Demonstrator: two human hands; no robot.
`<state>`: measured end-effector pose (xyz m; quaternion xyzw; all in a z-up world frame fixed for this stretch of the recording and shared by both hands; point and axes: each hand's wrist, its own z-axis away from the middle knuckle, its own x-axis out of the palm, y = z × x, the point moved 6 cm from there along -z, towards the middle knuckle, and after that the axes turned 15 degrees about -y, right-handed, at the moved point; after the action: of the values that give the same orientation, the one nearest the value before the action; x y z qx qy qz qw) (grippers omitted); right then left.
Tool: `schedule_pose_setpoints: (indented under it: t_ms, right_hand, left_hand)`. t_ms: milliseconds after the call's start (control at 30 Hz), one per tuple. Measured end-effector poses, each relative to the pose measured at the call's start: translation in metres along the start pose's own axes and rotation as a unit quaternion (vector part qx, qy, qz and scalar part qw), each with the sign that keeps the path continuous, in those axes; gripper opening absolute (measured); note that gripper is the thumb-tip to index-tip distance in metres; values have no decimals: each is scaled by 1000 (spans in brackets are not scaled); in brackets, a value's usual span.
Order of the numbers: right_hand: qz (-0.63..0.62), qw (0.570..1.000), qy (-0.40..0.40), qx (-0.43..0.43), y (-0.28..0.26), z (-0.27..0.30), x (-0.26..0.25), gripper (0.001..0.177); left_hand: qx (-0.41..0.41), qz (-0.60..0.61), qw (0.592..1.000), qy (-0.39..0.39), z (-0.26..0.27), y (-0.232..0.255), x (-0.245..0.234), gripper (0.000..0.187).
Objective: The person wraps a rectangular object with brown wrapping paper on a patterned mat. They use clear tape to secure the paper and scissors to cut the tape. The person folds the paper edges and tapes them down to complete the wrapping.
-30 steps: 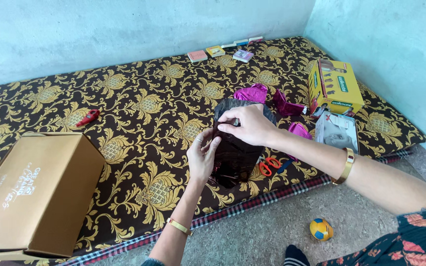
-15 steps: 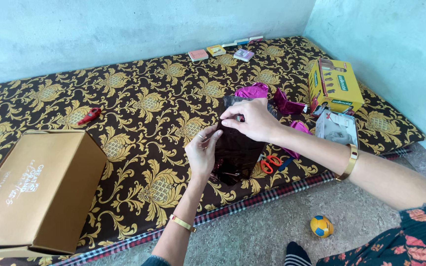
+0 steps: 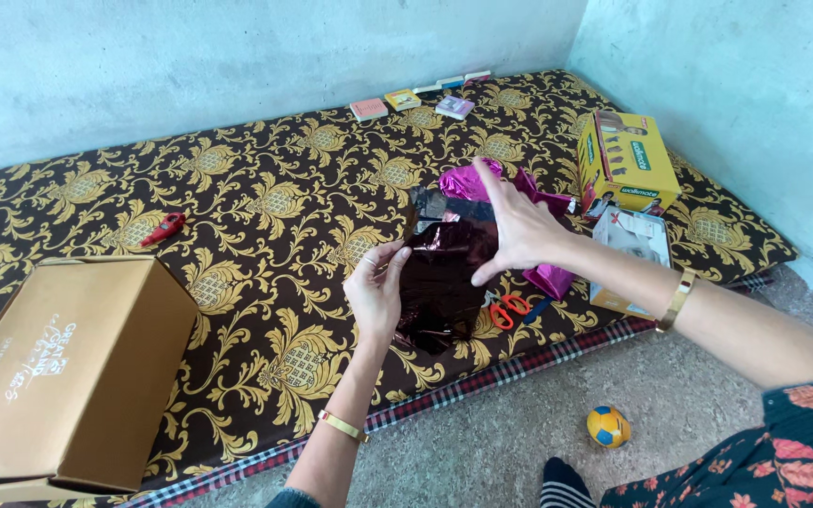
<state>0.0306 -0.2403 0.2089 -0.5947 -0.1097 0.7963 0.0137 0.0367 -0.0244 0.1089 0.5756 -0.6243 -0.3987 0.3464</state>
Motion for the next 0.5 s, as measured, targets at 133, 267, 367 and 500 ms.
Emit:
schedule_pose_setpoints:
  t_ms: [133, 267, 367, 500]
  right_hand:
    - [-98, 995, -27, -11, 13, -8, 8, 169]
    - [-122, 991, -24, -54, 18, -18, 17, 162]
    - [-38, 966, 109, -231, 4, -16, 5, 171]
    - [-94, 993, -61, -27, 29, -31, 22, 169]
  left_hand:
    - [1, -3, 1000, 2, 0, 2, 2, 16]
    - [0, -25, 1000, 11, -1, 3, 2, 15]
    - [-8, -38, 999, 12, -3, 3, 2, 15]
    - [29, -12, 999, 12, -3, 5, 7, 15]
